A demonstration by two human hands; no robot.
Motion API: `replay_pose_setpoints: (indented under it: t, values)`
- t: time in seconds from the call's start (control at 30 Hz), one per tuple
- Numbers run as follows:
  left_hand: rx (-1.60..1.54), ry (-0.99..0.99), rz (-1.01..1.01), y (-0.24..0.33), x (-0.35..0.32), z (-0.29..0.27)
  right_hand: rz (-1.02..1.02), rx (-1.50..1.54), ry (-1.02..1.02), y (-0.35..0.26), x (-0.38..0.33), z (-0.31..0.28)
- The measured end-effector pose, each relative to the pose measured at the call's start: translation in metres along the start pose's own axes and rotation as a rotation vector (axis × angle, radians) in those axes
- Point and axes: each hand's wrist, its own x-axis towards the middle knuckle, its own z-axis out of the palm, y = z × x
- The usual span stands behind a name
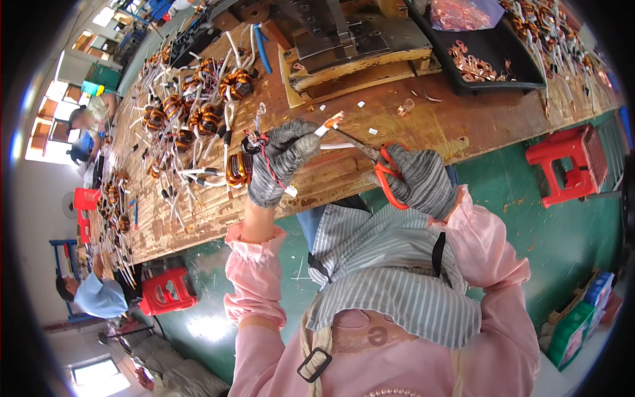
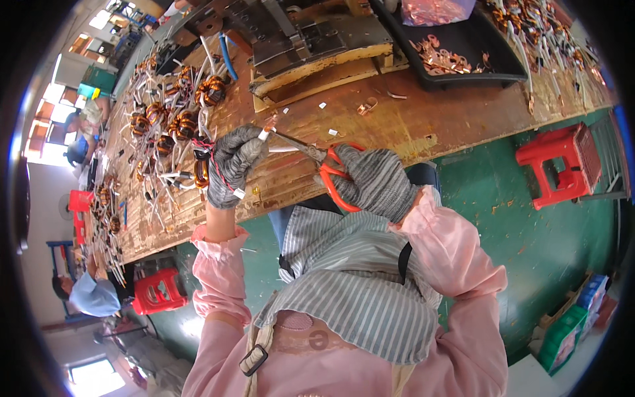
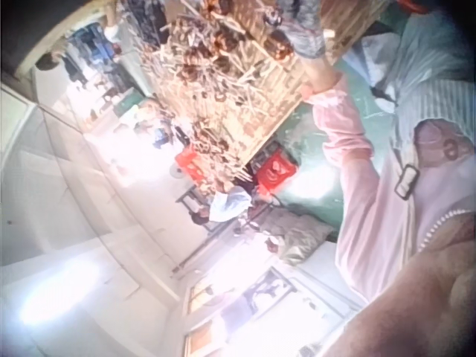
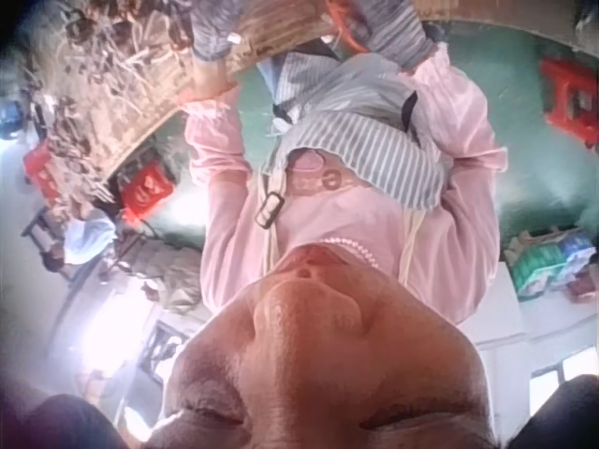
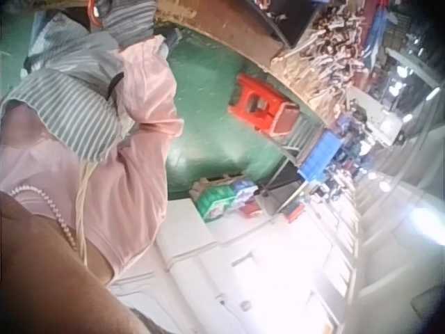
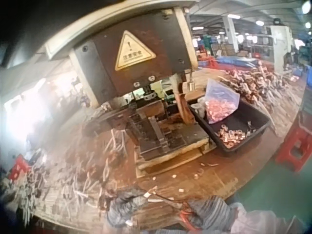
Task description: The person strips the insulation from white wires using pliers and a knife, then inserts the exposed copper ends into a crimping machine. They attach copper terminals to the wires and place the finished components into a black tray. The process is repeated for multiple wire assemblies.
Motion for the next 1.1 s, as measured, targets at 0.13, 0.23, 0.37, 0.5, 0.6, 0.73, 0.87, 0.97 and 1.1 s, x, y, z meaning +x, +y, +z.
replay_pose_setpoints:
  t: [0.13, 0.23, 0.37, 0.5, 0.6, 0.73, 0.87, 0.97, 1.1]
  values:
    - [0.014, -0.081, 0.023, -0.007, -0.007, -0.007, -0.122, -0.069, 0.059, 0.005, 0.001, -0.005]
    - [0.027, -0.205, 0.059, -0.003, -0.006, -0.011, -0.155, -0.081, 0.064, 0.009, -0.001, -0.003]
    - [0.129, -0.203, 0.142, 0.005, -0.01, -0.008, -0.189, 0.068, 0.03, 0.004, 0.004, -0.003]
    - [0.152, -0.285, 0.159, 0.001, -0.008, -0.015, -0.212, 0.054, 0.037, 0.006, 0.004, 0.001]
    - [0.128, -0.3, 0.165, -0.001, -0.006, -0.014, -0.207, 0.011, 0.0, 0.014, 0.001, -0.002]
    - [0.146, -0.345, 0.195, -0.003, -0.005, -0.014, -0.237, -0.051, -0.03, 0.022, 0.002, -0.007]
    - [0.203, -0.391, 0.416, -0.013, -0.004, -0.021, -0.332, -0.09, -0.026, 0.025, 0.008, -0.016]
    - [0.197, -0.437, 0.379, -0.015, -0.005, -0.024, -0.344, -0.05, -0.056, 0.023, 0.014, -0.02]
    - [0.146, -0.467, 0.255, -0.007, -0.003, -0.02, -0.379, -0.056, -0.126, 0.029, 0.018, -0.029]
